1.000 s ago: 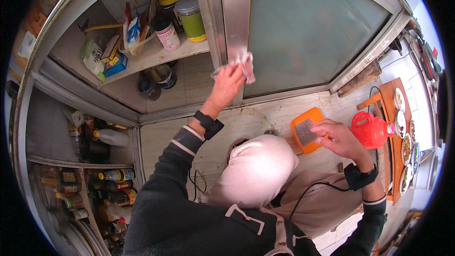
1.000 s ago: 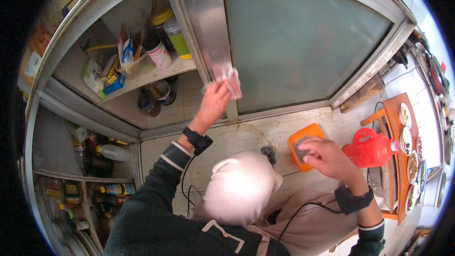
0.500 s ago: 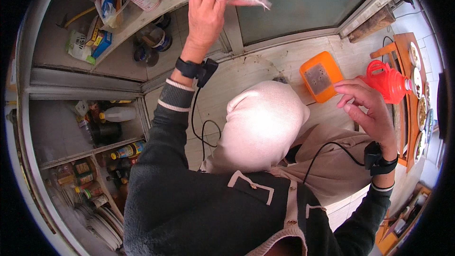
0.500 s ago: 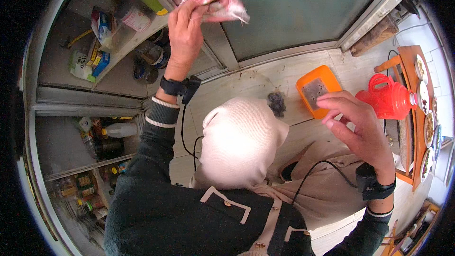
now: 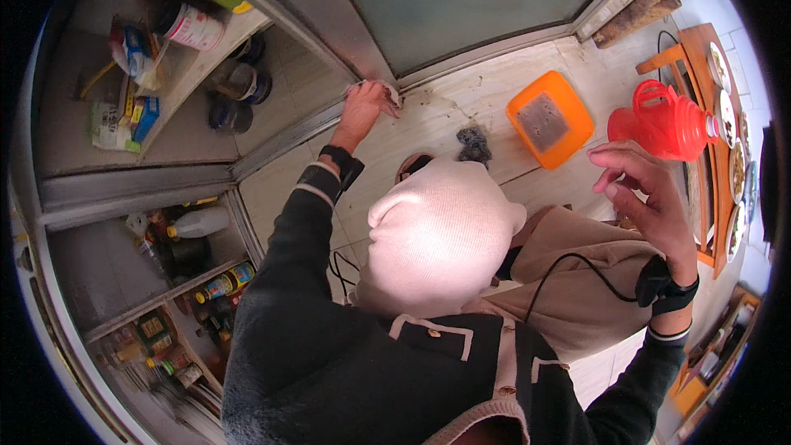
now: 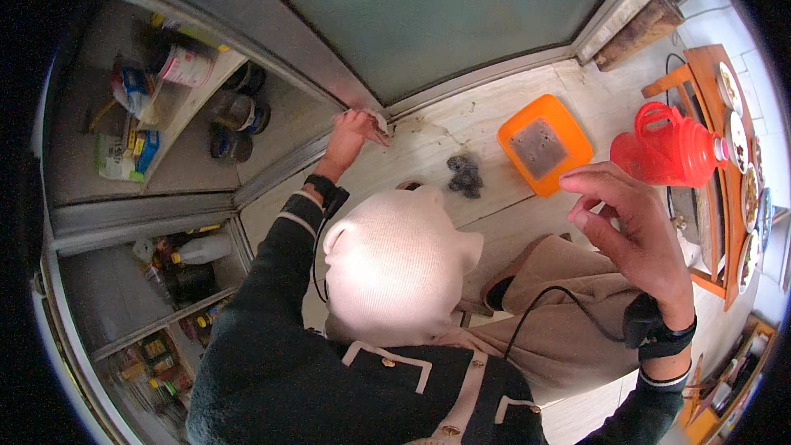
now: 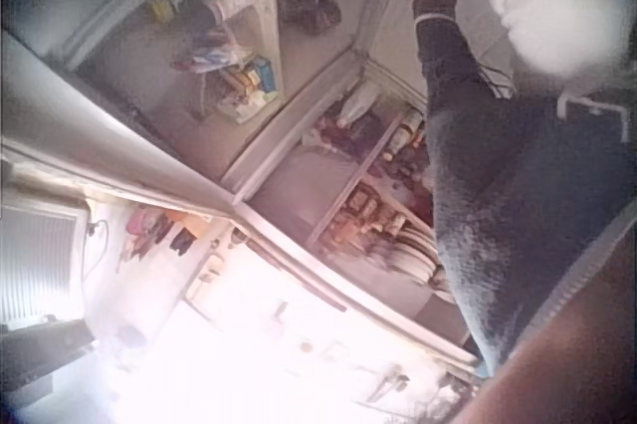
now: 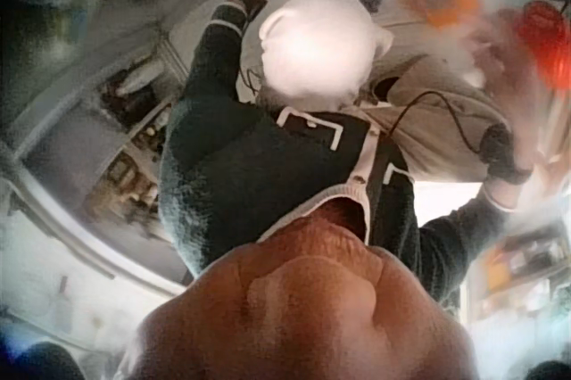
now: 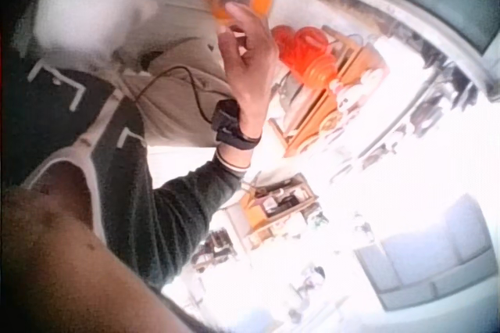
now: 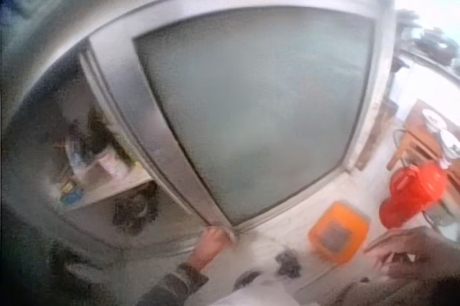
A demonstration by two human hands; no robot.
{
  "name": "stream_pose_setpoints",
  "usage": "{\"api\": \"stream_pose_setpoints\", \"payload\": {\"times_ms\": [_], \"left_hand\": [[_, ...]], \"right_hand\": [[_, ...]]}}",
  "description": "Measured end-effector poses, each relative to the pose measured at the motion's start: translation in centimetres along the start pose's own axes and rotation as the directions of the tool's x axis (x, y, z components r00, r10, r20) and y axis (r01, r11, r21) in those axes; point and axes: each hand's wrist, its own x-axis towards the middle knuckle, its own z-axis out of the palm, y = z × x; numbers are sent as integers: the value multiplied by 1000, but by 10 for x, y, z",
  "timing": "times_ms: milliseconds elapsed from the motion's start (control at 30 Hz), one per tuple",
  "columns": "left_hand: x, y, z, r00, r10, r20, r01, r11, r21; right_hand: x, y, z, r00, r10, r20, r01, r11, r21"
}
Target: The person scrubs a window pane with a wet sponge, repeatedly dipping it into an orange bucket of soapy water. They then wipe the pane with a pink cloth to remove excess water and streaks.
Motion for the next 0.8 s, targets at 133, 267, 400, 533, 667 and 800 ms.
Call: {"api": "stream_pose_setpoints", "payload": {"times_ms": [133, 267, 400, 533, 667, 800], "left_hand": [[-22, -9, -10, 986, -111, -128, 97, 989, -115], [-39, -8, -6, 948, -316, -39, 306, 939, -157], [-22, 19, -9, 924, -374, 83, 383, 911, -154], [30, 57, -28, 996, -62, -72, 44, 973, -227], [100, 82, -27, 968, 214, -132, -228, 968, -107], [164, 103, -7, 932, 363, 0, -363, 932, 17]], "right_hand": [[-1, 6, -11, 1000, 24, -16, -25, 999, -24], [21, 29, -26, 984, 169, -52, -149, 953, 265], [74, 55, -48, 947, 182, -263, -91, 942, 324], [96, 54, -57, 904, 113, -411, 62, 919, 389], [87, 45, -53, 928, 72, -365, 81, 919, 386], [99, 56, -63, 905, 65, -421, 110, 919, 379]]}}
